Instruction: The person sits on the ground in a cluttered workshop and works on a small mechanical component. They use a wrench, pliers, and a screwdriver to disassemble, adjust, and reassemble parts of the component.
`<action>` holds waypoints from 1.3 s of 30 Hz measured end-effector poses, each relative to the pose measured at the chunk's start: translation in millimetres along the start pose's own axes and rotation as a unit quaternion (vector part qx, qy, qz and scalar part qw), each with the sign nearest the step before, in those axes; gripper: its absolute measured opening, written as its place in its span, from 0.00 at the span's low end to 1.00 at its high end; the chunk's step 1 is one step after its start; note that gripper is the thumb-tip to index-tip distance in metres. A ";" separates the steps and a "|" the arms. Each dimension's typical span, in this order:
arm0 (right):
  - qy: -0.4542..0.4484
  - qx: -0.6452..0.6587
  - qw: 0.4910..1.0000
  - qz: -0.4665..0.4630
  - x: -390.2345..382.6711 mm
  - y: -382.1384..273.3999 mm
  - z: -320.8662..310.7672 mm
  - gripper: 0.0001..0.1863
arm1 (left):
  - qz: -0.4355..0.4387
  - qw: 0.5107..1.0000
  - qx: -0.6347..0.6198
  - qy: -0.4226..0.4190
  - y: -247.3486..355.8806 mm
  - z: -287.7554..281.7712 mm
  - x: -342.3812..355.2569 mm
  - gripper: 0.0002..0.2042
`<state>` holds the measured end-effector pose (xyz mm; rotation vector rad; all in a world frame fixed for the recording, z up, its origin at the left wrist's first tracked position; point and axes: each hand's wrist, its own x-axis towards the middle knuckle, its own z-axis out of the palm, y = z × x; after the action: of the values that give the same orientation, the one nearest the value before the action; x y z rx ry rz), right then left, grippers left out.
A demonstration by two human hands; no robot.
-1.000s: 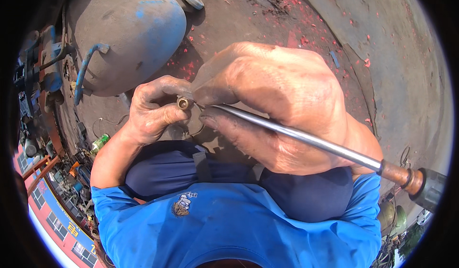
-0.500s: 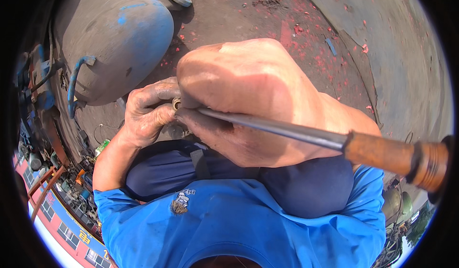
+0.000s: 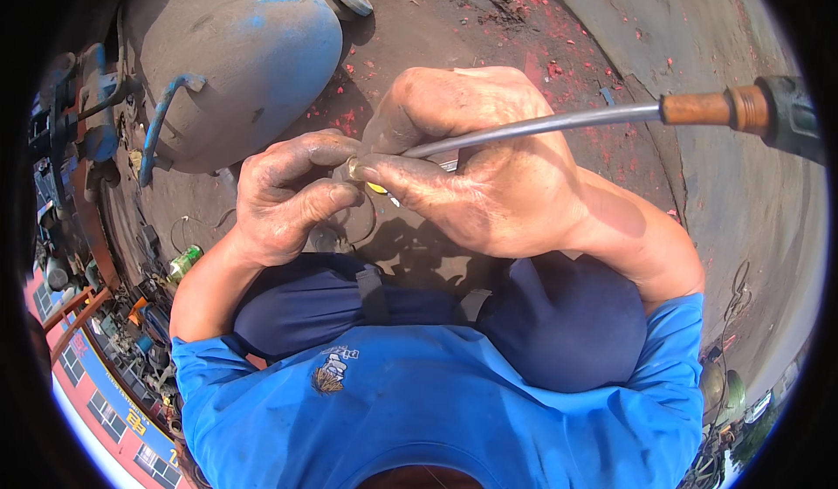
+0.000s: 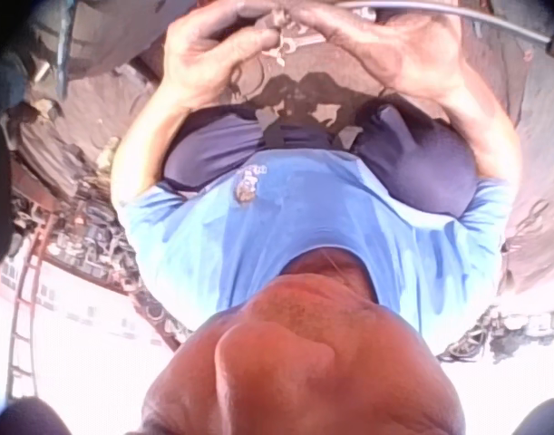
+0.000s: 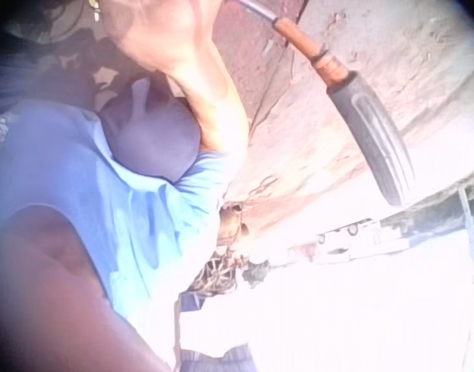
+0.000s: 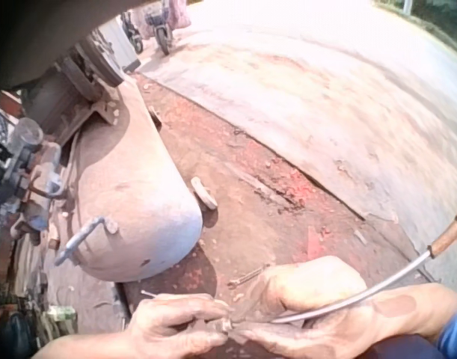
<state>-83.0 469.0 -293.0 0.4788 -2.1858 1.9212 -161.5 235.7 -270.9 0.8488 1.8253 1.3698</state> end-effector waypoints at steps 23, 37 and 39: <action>0.118 0.242 0.953 0.140 -9.7 -5.4 22.8 0.11 | 0.115 0.982 0.110 0.107 11.5 1.6 -4.1 0.14; 0.028 0.093 0.982 0.164 -6.6 1.2 26.2 0.09 | 0.126 0.965 0.196 0.120 5.7 6.9 7.2 0.13; 0.023 0.038 0.988 0.146 -6.8 6.6 24.9 0.09 | 0.143 0.958 0.230 0.097 5.9 4.9 10.2 0.13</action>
<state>-77.4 446.0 -305.1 0.1269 -2.2659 2.1417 -162.4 248.0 -267.6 1.2982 2.2958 1.2469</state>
